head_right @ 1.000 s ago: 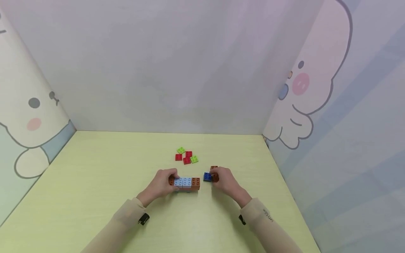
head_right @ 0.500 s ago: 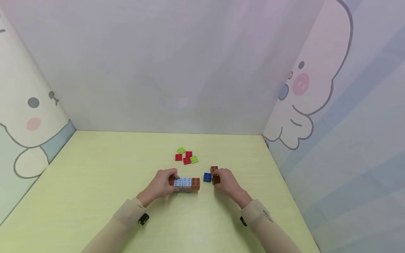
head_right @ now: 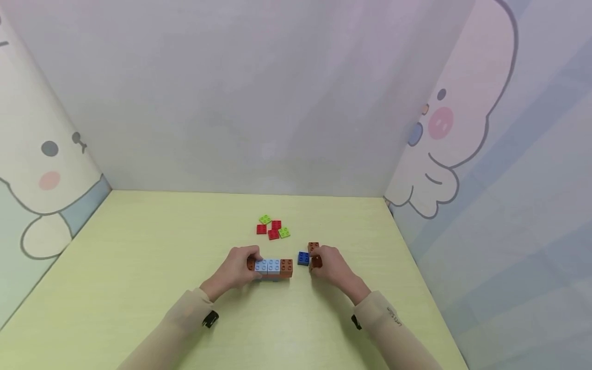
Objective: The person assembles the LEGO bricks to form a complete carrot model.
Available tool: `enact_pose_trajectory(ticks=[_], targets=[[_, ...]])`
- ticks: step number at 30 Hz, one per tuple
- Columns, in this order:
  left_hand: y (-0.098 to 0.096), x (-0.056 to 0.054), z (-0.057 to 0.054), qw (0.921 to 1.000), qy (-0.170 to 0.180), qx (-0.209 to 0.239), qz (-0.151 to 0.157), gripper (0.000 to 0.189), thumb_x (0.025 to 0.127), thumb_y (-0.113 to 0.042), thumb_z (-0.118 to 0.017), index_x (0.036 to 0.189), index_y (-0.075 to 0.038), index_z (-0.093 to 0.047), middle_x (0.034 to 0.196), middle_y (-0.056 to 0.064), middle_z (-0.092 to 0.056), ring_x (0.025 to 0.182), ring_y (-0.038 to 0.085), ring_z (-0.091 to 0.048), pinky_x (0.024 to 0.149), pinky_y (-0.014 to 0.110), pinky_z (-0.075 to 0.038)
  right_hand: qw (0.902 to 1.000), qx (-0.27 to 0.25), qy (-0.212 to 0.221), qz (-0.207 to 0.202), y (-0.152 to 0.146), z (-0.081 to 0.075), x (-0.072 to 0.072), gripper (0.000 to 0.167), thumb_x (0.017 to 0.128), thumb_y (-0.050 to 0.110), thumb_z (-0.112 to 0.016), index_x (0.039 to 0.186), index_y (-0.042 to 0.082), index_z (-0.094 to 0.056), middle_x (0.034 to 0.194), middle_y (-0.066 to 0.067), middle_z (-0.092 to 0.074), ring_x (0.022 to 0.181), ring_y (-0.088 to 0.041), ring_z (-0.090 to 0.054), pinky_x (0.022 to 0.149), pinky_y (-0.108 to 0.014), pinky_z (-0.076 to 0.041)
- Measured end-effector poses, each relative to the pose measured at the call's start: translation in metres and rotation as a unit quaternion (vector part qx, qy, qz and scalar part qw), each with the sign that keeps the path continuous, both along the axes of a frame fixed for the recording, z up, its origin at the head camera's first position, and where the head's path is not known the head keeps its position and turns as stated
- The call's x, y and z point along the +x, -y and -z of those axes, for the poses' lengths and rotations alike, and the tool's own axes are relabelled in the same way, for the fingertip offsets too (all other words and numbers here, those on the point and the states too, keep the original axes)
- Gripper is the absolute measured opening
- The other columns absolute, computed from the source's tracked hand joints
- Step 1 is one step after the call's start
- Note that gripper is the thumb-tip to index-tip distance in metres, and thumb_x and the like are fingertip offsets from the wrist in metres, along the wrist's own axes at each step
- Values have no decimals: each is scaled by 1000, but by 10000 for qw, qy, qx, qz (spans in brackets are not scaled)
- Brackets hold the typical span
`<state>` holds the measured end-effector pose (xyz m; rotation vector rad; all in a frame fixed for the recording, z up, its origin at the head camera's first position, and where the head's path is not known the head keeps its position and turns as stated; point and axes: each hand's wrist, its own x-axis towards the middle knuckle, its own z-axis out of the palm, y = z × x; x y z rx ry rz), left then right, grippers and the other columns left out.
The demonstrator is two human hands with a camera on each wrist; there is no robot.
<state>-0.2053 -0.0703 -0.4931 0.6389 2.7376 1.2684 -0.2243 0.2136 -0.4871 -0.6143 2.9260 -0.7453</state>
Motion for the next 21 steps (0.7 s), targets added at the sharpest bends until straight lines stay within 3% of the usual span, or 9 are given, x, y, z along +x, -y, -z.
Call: enact_pose_trajectory(ticks=[9, 21], targets=[[0, -1, 0, 10000, -7, -5, 6, 32, 69, -4, -83, 81, -18, -57, 89, -6, -62, 84, 15, -54, 78, 34, -46, 9990, -313, -318, -57, 10, -21, 1, 30, 74, 2, -79, 103, -1, -69, 88, -1, -63, 74, -14, -55, 73, -40, -50], [0, -1, 0, 10000, 16, -53, -20, 31, 69, -4, -83, 82, -17, -58, 88, -6, -62, 84, 16, -53, 78, 34, -45, 9935, -1109, 26, -241, 36, -37, 11, 32, 77, 4, -78, 107, 3, -69, 99, -2, -65, 86, -15, -61, 79, -40, -51]])
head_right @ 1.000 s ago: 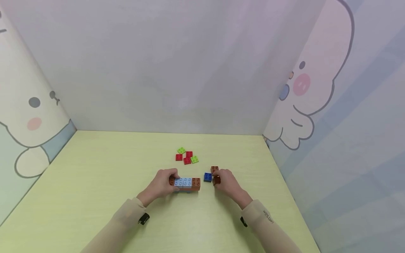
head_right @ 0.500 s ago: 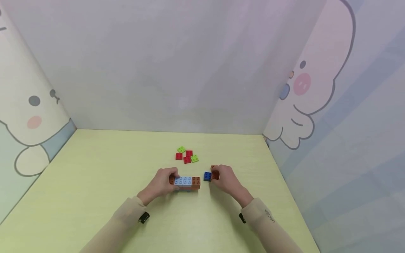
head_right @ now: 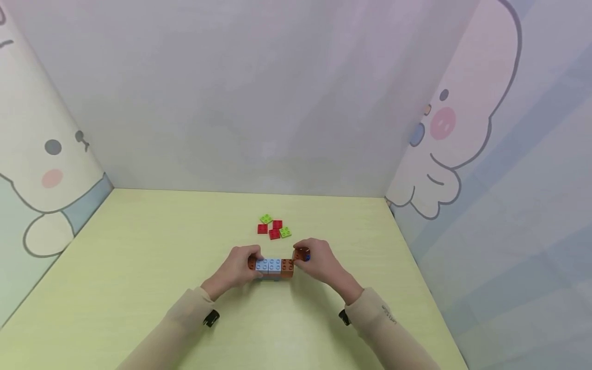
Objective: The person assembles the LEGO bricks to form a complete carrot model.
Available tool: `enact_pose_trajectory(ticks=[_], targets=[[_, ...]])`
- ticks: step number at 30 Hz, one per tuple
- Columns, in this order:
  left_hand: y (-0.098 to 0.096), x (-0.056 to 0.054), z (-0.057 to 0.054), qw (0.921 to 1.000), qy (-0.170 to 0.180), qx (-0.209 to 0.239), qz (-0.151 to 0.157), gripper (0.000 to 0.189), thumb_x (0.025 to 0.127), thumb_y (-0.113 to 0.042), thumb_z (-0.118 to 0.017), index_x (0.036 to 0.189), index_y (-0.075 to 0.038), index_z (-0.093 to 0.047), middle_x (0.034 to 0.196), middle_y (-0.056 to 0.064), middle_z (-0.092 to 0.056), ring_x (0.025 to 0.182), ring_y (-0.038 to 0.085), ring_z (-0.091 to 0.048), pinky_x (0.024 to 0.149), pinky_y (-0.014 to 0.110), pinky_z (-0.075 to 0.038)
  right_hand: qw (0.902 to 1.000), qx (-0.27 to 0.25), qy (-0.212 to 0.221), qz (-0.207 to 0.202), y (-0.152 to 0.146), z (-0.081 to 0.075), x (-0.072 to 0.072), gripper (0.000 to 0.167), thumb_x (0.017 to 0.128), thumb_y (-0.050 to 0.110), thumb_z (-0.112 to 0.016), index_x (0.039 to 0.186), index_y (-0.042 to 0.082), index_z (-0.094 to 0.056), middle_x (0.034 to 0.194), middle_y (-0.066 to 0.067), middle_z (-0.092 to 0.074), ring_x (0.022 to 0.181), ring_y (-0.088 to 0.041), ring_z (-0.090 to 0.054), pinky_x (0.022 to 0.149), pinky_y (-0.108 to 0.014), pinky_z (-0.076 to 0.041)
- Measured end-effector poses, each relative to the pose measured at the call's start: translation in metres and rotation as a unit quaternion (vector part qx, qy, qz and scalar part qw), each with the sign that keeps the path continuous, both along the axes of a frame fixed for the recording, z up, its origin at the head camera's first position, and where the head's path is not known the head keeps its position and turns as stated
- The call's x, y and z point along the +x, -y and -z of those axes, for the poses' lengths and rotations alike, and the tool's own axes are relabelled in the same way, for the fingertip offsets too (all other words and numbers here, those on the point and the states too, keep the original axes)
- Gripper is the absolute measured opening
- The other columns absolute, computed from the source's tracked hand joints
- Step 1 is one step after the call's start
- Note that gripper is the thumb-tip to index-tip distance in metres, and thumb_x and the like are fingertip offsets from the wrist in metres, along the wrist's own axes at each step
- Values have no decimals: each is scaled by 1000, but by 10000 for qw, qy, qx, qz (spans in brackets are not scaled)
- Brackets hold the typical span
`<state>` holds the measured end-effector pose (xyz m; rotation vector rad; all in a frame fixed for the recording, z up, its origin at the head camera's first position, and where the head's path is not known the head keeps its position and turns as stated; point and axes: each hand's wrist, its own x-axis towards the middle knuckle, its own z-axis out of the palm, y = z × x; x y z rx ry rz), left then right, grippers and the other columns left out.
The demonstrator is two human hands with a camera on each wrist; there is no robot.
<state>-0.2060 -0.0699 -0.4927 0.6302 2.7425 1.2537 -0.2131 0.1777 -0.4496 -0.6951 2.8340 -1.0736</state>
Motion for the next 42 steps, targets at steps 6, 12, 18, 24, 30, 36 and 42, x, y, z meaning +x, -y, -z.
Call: enact_pose_trajectory(ticks=[6, 12, 18, 24, 30, 36, 42], targets=[[0, -1, 0, 10000, 37, -29, -5, 31, 69, -5, -83, 82, -16, -58, 88, -6, -62, 83, 16, -53, 77, 35, -45, 9995, 162, -11, -255, 16, 0, 3, 33, 80, 12, -78, 111, 6, -69, 103, 0, -65, 89, -13, -59, 77, -35, -51], [0, -1, -2, 9999, 85, -54, -4, 32, 69, -6, -84, 81, -19, -57, 86, -7, -61, 82, 16, -53, 76, 34, -45, 9990, 79, -131, -431, 24, -2, 4, 31, 79, 11, -78, 109, 5, -70, 101, -2, -65, 86, -14, -58, 74, -43, -52], [0, -1, -2, 10000, 24, 0, 18, 32, 69, -6, -84, 81, -18, -57, 86, -7, -62, 82, 15, -53, 75, 33, -46, 9983, 61, -189, -543, 28, -2, 4, 29, 79, 11, -78, 107, 7, -70, 99, 1, -65, 84, -13, -58, 74, -42, -52], [1, -1, -1, 9999, -78, 72, 97, 32, 69, -3, -83, 80, -19, -57, 86, -8, -62, 80, 13, -54, 74, 32, -46, 9978, 89, -67, -648, 30, 2, 5, 28, 80, 11, -76, 107, 8, -71, 99, 3, -65, 83, -11, -58, 76, -39, -52], [1, -1, -2, 9999, -57, 52, 107, 32, 69, -4, -83, 80, -18, -56, 85, -8, -62, 80, 13, -54, 73, 31, -46, 9978, 242, 37, -620, 30, 4, 5, 33, 80, 12, -77, 111, 6, -69, 102, 2, -65, 86, -11, -57, 77, -42, -51], [0, -1, -3, 9999, 54, -35, 83, 32, 69, -5, -83, 81, -18, -56, 86, -7, -61, 81, 15, -53, 75, 33, -46, 9980, 117, 344, -510, 27, 12, 3, 38, 80, 14, -78, 116, 4, -68, 107, 1, -65, 91, -14, -58, 81, -43, -50], [0, -2, -3, 9999, 125, -35, 54, 32, 70, -5, -83, 82, -18, -57, 86, -7, -61, 82, 15, -53, 75, 33, -46, 9974, 9, 583, -413, 24, 18, -1, 39, 79, 17, -79, 115, 7, -68, 107, 3, -65, 90, -14, -59, 80, -40, -50]])
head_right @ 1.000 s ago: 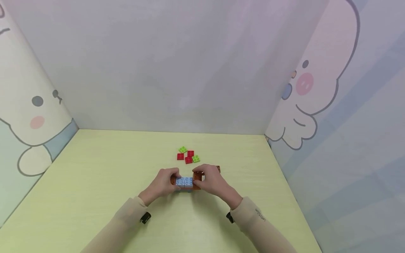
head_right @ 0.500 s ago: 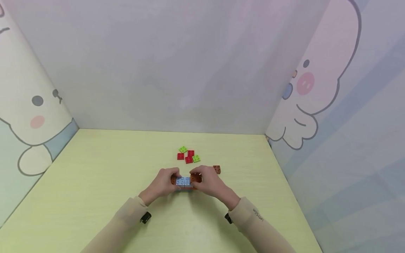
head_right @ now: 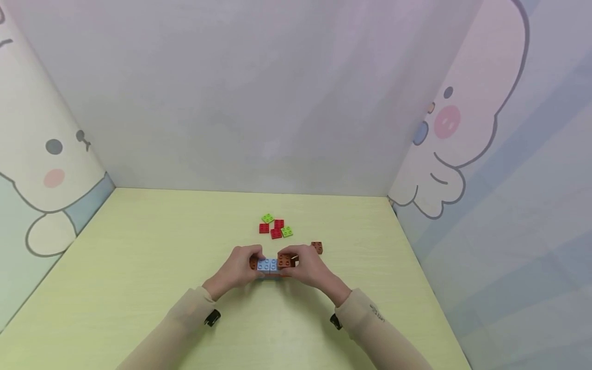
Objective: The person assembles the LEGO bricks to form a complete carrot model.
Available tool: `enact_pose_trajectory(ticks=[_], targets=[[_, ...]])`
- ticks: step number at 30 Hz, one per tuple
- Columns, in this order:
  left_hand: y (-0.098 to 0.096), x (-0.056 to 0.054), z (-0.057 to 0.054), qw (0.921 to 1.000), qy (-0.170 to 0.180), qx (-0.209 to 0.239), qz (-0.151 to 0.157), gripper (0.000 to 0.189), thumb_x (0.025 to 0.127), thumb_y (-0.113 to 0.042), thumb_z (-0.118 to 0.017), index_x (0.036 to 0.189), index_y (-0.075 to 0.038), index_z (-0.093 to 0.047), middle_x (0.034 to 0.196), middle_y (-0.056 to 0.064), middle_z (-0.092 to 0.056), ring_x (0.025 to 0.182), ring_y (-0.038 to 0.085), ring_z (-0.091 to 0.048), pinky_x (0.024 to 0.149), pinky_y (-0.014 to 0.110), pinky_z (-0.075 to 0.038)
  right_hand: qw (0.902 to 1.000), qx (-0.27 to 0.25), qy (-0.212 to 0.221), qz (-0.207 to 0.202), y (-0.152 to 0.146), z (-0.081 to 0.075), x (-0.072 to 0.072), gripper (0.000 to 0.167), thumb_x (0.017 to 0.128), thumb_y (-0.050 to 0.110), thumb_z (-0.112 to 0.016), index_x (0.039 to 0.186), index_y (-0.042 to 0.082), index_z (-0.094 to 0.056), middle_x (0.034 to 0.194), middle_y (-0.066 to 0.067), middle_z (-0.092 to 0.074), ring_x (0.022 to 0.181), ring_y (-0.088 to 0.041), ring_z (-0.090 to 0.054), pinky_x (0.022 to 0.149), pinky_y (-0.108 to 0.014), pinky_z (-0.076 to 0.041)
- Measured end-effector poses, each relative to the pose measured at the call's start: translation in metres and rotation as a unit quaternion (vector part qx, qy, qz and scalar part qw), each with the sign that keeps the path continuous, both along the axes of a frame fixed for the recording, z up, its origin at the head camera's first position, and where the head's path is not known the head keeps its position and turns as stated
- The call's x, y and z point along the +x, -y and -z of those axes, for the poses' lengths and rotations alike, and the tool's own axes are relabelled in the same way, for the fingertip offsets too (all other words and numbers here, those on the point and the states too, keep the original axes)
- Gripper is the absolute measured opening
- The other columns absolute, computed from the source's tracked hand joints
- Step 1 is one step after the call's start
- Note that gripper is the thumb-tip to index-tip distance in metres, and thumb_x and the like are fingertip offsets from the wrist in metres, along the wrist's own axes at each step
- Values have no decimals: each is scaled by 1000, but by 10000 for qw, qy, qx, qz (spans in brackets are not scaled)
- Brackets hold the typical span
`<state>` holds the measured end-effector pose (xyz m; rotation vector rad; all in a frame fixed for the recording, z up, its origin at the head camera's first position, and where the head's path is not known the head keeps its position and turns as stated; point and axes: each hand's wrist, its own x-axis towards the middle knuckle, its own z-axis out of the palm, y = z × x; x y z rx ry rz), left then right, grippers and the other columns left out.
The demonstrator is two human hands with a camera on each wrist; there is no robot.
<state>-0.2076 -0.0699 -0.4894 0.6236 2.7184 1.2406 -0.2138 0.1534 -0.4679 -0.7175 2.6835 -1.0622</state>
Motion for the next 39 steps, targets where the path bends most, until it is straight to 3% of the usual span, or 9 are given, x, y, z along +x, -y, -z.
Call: enact_pose_trajectory(ticks=[9, 16, 39], targets=[[1, -1, -1, 10000, 36, 33, 28, 31, 70, -5, -83, 83, -17, -58, 87, -6, -61, 82, 15, -54, 75, 33, -47, 9993, -294, 203, 48, -1, 6, -1, 39, 79, 17, -80, 115, 8, -69, 107, 4, -64, 92, -14, -58, 79, -36, -50], [1, -1, 0, 10000, 4, 44, 23, 31, 70, -5, -83, 83, -17, -58, 86, -7, -61, 81, 15, -54, 75, 32, -46, 9986, -464, 247, 67, 1, 10, -1, 38, 79, 18, -79, 114, 7, -68, 106, 4, -64, 91, -16, -58, 80, -43, -49], [2, 1, 0, 9999, -37, 121, 33, 29, 70, -3, -82, 84, -15, -58, 85, -6, -61, 79, 15, -54, 72, 32, -46, 9950, -829, 374, 408, 5, 16, 1, 38, 76, 17, -82, 110, 7, -71, 103, 4, -66, 87, -15, -58, 76, -36, -48]])
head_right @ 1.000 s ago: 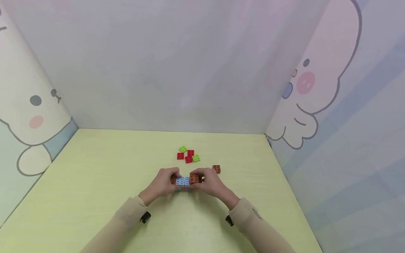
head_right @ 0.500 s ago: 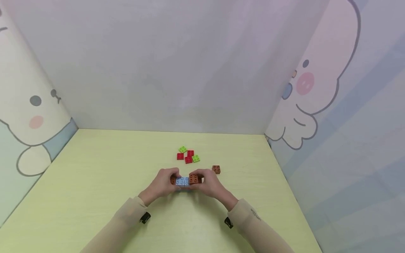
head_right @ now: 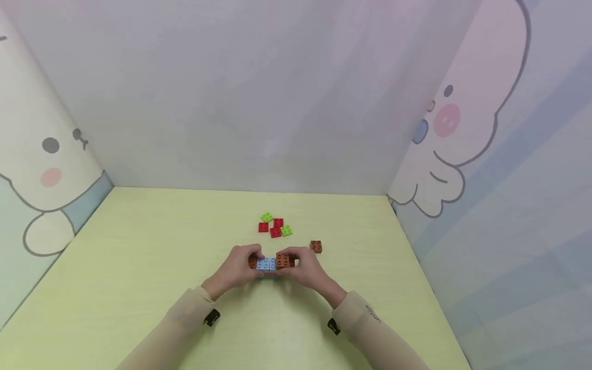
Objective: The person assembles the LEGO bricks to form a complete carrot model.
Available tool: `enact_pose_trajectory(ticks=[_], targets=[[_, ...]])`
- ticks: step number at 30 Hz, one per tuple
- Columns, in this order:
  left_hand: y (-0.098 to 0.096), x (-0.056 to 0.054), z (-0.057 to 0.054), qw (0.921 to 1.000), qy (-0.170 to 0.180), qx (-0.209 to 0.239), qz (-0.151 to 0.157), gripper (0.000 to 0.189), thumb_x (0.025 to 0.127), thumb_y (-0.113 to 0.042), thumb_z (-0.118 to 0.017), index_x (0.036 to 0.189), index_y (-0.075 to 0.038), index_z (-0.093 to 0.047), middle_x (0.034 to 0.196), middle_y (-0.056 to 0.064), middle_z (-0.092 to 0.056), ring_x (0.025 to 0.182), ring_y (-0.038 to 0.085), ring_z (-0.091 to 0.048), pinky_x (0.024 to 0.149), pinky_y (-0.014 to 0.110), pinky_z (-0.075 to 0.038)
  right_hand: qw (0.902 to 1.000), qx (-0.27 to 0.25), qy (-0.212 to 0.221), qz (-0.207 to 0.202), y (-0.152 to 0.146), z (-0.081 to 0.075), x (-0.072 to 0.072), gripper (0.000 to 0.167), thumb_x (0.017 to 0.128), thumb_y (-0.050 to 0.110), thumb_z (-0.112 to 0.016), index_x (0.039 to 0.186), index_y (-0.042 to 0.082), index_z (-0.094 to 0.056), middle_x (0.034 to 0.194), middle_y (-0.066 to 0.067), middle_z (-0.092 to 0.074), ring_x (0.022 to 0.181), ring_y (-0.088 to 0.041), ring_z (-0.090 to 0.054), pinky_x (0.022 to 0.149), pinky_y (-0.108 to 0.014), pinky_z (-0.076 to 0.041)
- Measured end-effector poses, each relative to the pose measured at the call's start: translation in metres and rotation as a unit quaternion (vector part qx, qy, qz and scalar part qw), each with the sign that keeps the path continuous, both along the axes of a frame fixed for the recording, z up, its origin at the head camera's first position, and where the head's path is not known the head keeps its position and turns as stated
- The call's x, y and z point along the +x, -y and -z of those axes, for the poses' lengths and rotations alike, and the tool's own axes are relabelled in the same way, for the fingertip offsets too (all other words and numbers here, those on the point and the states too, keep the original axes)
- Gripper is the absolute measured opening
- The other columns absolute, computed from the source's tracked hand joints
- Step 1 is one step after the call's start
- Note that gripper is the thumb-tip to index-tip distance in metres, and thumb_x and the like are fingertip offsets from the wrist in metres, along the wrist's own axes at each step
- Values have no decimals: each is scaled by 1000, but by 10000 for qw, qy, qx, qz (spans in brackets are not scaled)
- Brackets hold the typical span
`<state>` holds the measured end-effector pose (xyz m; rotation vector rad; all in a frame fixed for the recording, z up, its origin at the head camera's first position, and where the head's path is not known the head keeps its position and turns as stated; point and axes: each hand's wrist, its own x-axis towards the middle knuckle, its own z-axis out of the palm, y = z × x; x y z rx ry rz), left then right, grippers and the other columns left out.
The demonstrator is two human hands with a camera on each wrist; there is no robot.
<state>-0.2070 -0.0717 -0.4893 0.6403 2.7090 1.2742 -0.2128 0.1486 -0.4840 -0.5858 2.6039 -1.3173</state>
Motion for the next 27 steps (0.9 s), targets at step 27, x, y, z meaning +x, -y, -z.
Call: enact_pose_trajectory(ticks=[27], targets=[[6, 3, 3, 10000, -11, -23, 61, 45, 72, -12, -84, 111, -7, -64, 104, 2, -64, 92, 16, -57, 81, 36, -47, 9998, 54, 153, 80, 0, 1, 0, 38, 75, 20, -83, 110, 11, -72, 103, 4, -65, 88, -16, -56, 74, -35, -47]])
